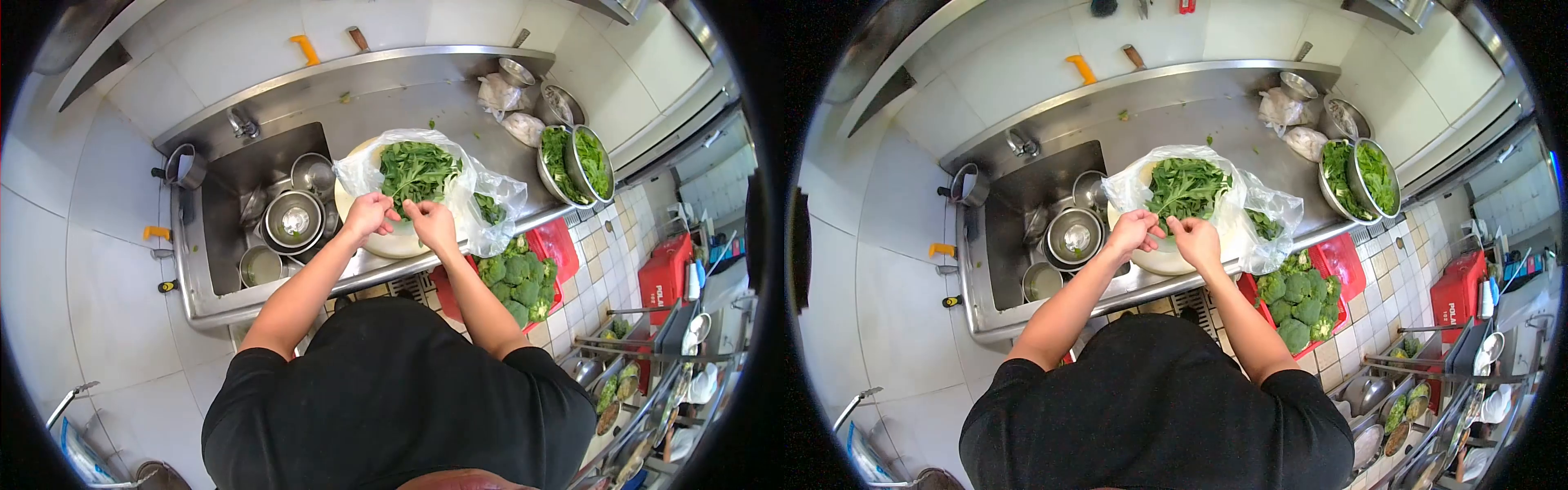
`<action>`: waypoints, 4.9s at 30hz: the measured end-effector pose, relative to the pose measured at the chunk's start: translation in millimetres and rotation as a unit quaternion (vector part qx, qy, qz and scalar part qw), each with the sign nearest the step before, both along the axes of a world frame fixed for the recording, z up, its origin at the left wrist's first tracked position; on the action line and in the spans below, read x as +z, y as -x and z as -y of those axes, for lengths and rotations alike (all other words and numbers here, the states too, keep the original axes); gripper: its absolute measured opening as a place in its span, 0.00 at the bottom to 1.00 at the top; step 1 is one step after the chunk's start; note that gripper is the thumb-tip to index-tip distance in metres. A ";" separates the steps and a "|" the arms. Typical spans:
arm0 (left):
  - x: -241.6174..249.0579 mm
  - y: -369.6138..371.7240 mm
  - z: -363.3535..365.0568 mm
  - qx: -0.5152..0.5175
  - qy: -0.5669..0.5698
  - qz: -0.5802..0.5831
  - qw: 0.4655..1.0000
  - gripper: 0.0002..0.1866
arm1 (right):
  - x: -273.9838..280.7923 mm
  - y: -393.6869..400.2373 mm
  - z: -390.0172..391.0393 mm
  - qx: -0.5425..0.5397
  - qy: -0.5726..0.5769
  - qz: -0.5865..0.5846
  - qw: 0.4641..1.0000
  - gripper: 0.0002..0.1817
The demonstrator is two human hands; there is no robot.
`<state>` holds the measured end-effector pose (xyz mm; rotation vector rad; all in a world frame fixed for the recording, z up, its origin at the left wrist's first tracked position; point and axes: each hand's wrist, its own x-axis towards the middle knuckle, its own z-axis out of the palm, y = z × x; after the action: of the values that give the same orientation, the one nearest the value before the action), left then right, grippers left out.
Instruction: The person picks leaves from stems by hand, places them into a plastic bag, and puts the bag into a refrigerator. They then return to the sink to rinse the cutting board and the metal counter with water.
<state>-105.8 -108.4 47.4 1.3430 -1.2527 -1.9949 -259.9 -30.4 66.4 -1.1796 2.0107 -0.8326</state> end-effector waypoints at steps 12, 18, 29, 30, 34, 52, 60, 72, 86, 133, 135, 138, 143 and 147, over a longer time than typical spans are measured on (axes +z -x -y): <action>-27.8 2.2 -14.9 0.061 0.081 -0.023 0.995 0.09 | -28.9 -32.0 15.9 -0.088 -0.021 0.442 0.893 0.13; -31.1 -2.5 -19.9 0.051 0.160 0.025 0.986 0.07 | -42.4 -28.6 31.7 -0.079 -0.030 0.476 0.875 0.09; -57.0 -41.8 -32.4 0.070 0.212 0.087 0.971 0.08 | -78.2 -34.0 58.0 -0.077 -0.061 0.606 0.790 0.12; -58.2 -44.3 -37.1 0.064 0.222 0.095 0.968 0.08 | -83.8 -23.2 65.1 -0.074 -0.036 0.607 0.791 0.14; -46.9 -56.4 -59.6 0.065 0.190 0.081 0.976 0.07 | -64.1 -1.8 80.6 -0.113 -0.082 0.596 0.791 0.12; -138.8 -351.9 -242.4 0.501 -0.001 0.115 0.858 0.09 | -25.3 56.0 97.0 0.030 -0.097 0.170 0.980 0.17; -261.5 -406.1 -448.7 0.644 -0.112 0.323 0.685 0.11 | 15.3 15.5 17.3 0.250 -0.284 -0.150 0.914 0.24; -176.6 -337.1 -250.7 0.416 0.199 0.473 0.751 0.15 | -102.2 25.6 -23.2 0.168 -0.077 -0.324 0.928 0.15; -96.0 -94.6 -19.6 -0.061 0.443 0.309 0.839 0.14 | 13.9 36.8 46.5 0.152 0.133 -0.210 0.957 0.22; -47.0 48.7 -25.6 -0.122 0.477 0.166 0.855 0.13 | -85.9 254.5 64.9 -0.177 -0.002 0.207 0.962 0.07; -39.2 36.8 -35.0 -0.116 0.482 0.136 0.857 0.12 | -49.0 227.6 46.2 -0.202 -0.016 0.292 0.935 0.09; -20.4 26.0 -43.2 -0.123 0.426 0.116 0.889 0.12 | -39.5 211.4 12.8 -0.222 -0.015 0.467 0.856 0.06; -10.4 20.6 -52.7 -0.220 0.211 0.029 0.952 0.16 | -26.1 100.9 -47.5 -0.205 0.054 0.465 0.859 0.07; -9.9 17.2 -63.7 -0.251 0.133 -0.022 0.959 0.16 | -25.7 46.8 -53.1 -0.218 0.130 0.445 0.859 0.07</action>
<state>-123.0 -44.7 37.6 0.9073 -1.9090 -2.0497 -306.6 22.6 40.8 -0.2923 1.3842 -1.5634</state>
